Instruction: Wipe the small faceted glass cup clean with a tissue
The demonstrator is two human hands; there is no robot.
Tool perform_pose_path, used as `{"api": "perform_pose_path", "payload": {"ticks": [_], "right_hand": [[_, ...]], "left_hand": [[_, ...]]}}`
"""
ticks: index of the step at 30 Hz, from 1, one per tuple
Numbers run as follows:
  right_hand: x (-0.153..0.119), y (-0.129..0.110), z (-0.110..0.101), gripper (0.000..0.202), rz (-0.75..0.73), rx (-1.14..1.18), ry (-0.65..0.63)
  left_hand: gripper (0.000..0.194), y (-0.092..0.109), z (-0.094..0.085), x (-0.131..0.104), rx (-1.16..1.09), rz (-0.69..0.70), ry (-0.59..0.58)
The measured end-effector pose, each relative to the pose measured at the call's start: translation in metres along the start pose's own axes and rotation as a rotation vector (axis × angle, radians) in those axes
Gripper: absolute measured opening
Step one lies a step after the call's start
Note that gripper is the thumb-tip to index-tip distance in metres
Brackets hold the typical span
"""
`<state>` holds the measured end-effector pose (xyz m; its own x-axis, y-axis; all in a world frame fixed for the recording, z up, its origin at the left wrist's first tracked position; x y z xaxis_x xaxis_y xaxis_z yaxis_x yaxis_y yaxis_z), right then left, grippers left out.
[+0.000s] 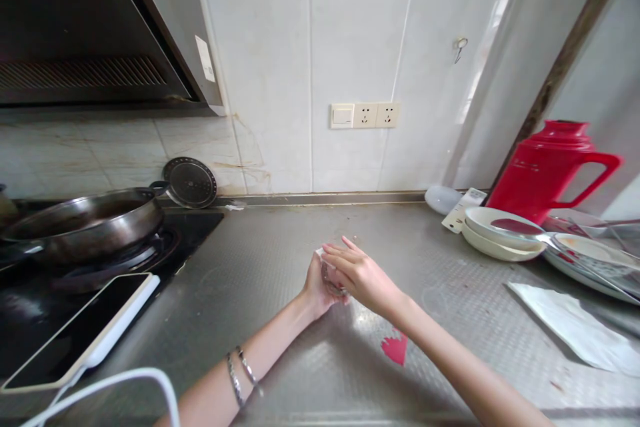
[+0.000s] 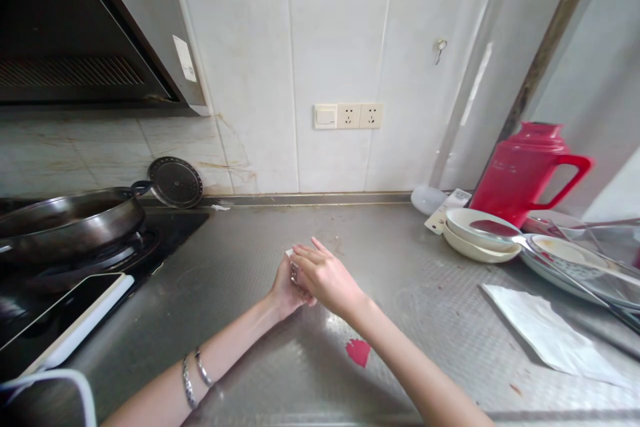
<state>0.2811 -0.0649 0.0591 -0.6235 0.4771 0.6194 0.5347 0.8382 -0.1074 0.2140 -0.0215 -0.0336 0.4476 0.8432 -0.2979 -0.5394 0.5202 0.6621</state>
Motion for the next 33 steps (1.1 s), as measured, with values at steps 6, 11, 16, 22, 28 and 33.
{"api": "perform_pose_path", "payload": {"ticks": [6,11,16,22,28,33], "right_hand": [[-0.017,0.026,-0.013,0.039,0.038,0.039,0.016],[-0.035,0.025,-0.017,0.044,-0.016,-0.031,0.073],[-0.047,0.009,-0.017,0.043,-0.081,-0.145,0.092],[-0.056,-0.011,-0.002,0.046,-0.104,-0.162,0.102],[-0.048,-0.031,0.016,0.047,-0.119,-0.169,0.024],[-0.029,-0.03,0.018,0.046,-0.084,-0.182,0.0]], "left_hand": [[0.054,0.008,0.011,-0.01,0.098,0.002,-0.176],[0.055,0.014,0.009,-0.01,0.06,0.028,-0.203],[0.053,0.011,0.003,-0.009,0.016,-0.003,-0.131],[0.048,0.012,-0.002,-0.008,-0.082,0.001,0.001],[0.049,0.015,0.004,-0.006,-0.029,0.116,-0.117],[0.049,0.006,0.002,-0.003,-0.063,0.082,-0.08]]}}
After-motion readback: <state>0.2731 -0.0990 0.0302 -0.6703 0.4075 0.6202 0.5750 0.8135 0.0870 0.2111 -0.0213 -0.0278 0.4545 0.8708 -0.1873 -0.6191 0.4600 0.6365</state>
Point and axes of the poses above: each hand's wrist, its own x-axis towards the middle knuckle, its own z-axis out of the palm, y = z × x, the point moved 5 cm from there along x, towards the middle knuckle, and after that the axes turned 5 degrees about x, right-handed, at the moved point
